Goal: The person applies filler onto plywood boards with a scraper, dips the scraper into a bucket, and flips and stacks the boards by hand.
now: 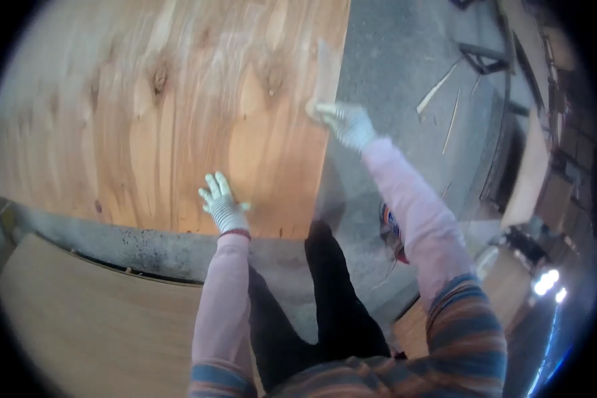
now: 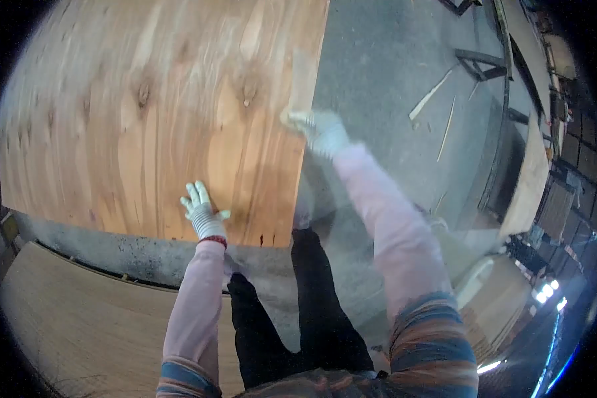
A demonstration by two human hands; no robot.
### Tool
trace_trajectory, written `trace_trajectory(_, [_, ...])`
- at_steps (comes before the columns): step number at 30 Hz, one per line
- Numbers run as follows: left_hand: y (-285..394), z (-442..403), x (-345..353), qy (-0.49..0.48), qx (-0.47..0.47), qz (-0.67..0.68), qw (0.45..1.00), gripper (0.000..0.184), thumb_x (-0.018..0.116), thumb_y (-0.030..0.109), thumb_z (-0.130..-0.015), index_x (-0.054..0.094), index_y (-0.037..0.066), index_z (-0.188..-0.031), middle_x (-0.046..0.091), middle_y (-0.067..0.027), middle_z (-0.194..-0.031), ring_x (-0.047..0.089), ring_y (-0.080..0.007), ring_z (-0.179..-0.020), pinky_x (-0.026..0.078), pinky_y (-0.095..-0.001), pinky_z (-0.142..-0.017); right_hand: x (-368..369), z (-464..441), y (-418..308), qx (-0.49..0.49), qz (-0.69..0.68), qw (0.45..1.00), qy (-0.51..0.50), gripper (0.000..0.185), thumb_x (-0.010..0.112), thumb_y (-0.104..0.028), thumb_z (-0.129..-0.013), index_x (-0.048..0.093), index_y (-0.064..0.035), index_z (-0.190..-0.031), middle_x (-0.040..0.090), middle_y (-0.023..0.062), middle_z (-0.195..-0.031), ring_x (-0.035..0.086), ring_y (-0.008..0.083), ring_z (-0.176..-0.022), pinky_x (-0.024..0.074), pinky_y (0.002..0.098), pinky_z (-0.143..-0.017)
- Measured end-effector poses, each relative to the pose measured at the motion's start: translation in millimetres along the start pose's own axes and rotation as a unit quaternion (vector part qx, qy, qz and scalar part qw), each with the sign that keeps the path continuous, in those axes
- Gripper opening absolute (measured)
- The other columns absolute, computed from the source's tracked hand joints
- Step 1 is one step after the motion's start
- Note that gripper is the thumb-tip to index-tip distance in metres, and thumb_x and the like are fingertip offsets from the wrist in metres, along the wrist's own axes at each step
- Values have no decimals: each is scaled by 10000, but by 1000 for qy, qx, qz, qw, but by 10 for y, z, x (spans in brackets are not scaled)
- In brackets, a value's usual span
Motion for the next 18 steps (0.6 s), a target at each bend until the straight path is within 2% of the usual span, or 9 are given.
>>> trace_trajectory(1, [41,-26,-62,-2,1,-6,1000,1160,870,287,-611,157,149,-1516,186,-93,-1576,243,-425,-1402,370,-611,-1039,112,397,308,81,-175,981,37,271,719,33,-794,678,49,-1061,695,109,-1039,664,158,-910,535,251,-835])
trace_trajectory(2, [78,5,-142,-9,1,-14,1000,1147,861,300,-627,155,146,-1517,181,-91,-1577,243,-424,-1402,371,-608,-1041,269,780,430,-29,43,998,-30,267,688,-6,-808,673,0,-1074,687,115,-1052,658,214,-935,536,300,-835])
trace_trajectory(4, [94,73,-196,-17,1,-16,1000,1135,858,298,-633,159,155,-1516,173,-79,-1582,236,-420,-1407,353,-609,-1053,579,1676,673,-293,538,790,31,268,627,-83,-836,663,-100,-1102,672,128,-1079,646,326,-986,539,397,-836])
trace_trajectory(8, [-27,48,-30,12,50,-1,999,1125,865,291,-615,193,178,-1510,191,-60,-1581,231,-400,-1413,308,-614,-1078,904,2793,1567,-237,566,781,117,268,638,-55,-844,674,-97,-1106,676,135,-1078,659,289,-989,533,363,-866])
trace_trajectory(11, [-147,-110,-367,15,242,-95,966,1051,837,330,-659,231,165,-1501,223,-53,-1570,253,-376,-1407,312,-583,-1084,819,3086,2002,16,367,910,194,218,604,-98,-896,683,-69,-1097,682,131,-1100,653,289,-1020,508,369,-928])
trace_trajectory(12, [-275,-153,-509,2,317,-147,937,1018,824,343,-681,245,159,-1497,232,-49,-1566,262,-367,-1404,315,-568,-1086,930,3112,1789,28,300,932,204,204,596,-104,-908,689,-59,-1084,688,123,-1092,654,273,-1022,511,366,-925])
trace_trajectory(13, [-438,-205,-888,22,293,-183,938,1011,843,369,-643,302,181,-1476,275,-55,-1545,305,-363,-1373,355,-556,-1058,1074,3088,1369,38,232,950,208,193,589,-109,-921,695,-49,-1071,694,115,-1084,655,257,-1023,514,362,-922])
trace_trajectory(15, [-1399,-875,-979,106,137,-17,985,1092,892,270,-576,286,219,-1483,252,-60,-1554,294,-384,-1372,371,-530,-1072,1123,2868,1036,15,169,971,167,241,575,-125,-945,660,-44,-1156,672,110,-1136,633,219,-1063,518,374,-920])
trace_trajectory(18, [-1870,-1150,-954,53,46,-21,997,1162,883,196,-595,176,244,-1516,145,-46,-1593,187,-397,-1424,326,-523,-1113,1414,2133,243,-39,-224,972,64,316,586,-142,-939,603,-45,-1239,640,136,-1196,606,222,-1119,508,377,-938])
Point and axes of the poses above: each hand's wrist, its own z-axis away from the middle knuckle, its own x-axis out of the palm, y = z × x, the point moved 7 cm from there along -z, towards the middle knuckle
